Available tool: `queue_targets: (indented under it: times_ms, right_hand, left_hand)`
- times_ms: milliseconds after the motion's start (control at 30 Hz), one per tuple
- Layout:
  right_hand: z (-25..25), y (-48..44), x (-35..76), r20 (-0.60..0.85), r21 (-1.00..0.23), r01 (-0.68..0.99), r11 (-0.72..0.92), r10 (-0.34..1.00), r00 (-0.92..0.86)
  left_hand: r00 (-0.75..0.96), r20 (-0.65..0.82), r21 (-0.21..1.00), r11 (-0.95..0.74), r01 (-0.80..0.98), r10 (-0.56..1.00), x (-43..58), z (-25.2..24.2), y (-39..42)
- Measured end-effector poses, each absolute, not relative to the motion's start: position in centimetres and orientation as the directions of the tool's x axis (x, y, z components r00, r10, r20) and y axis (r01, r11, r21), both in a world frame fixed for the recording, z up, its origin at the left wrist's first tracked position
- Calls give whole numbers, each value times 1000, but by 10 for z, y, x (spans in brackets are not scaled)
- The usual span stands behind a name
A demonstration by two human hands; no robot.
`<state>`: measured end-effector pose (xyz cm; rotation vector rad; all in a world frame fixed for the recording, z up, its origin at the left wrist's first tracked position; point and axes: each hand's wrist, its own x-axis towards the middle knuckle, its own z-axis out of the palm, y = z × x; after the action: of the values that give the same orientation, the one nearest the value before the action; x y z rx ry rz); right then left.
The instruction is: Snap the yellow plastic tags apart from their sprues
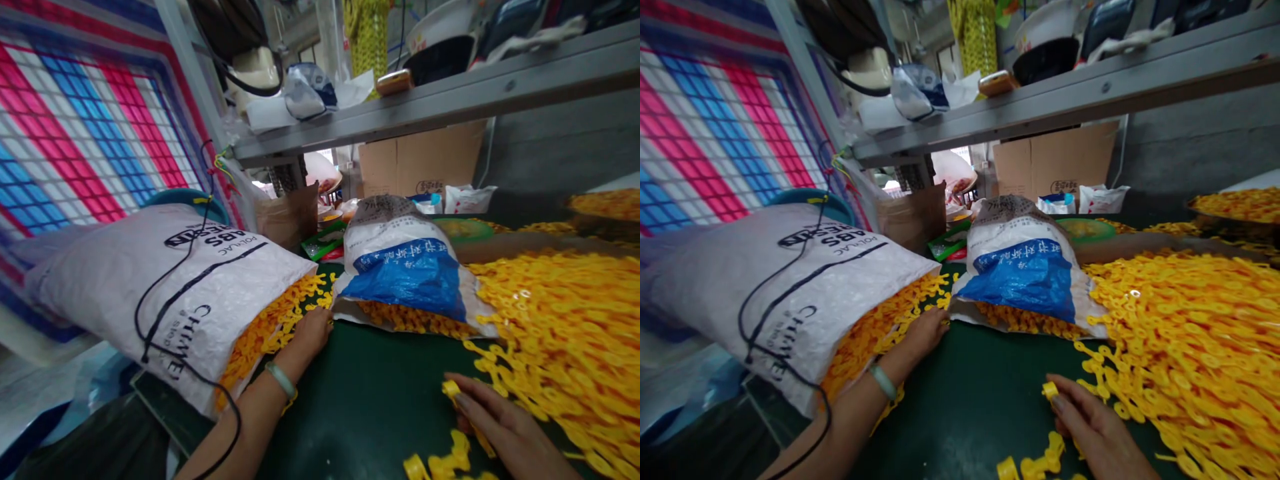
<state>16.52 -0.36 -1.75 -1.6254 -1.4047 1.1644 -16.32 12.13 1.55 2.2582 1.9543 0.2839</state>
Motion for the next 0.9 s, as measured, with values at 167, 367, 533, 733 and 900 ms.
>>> queue_targets:
  times_ms: [167, 367, 533, 733, 900]
  right_hand:
    - [-26, -5, 168, -146, -903, 408, -133, 989, -1]
    - [-19, -6, 161, -117, -887, 454, -84, 992, -46]
    - [-6, -14, 153, -12, -877, 480, 23, 997, -70]
    - [18, -15, 146, 128, -847, 496, 191, 979, -158]
    - [35, -1, 141, 279, -817, 467, 337, 941, -191]
  left_hand:
    - [207, 4, 233, -202, 951, 978, -163, 8, 94]
    - [305, 4, 196, -300, 933, 952, -153, 8, 68]
    - [362, 97, 203, -374, 905, 927, -131, 15, 64]
    - [417, 165, 538, -436, 721, 894, -87, 25, 53]
    - [501, 59, 980, -146, 135, 863, -41, 14, 43]
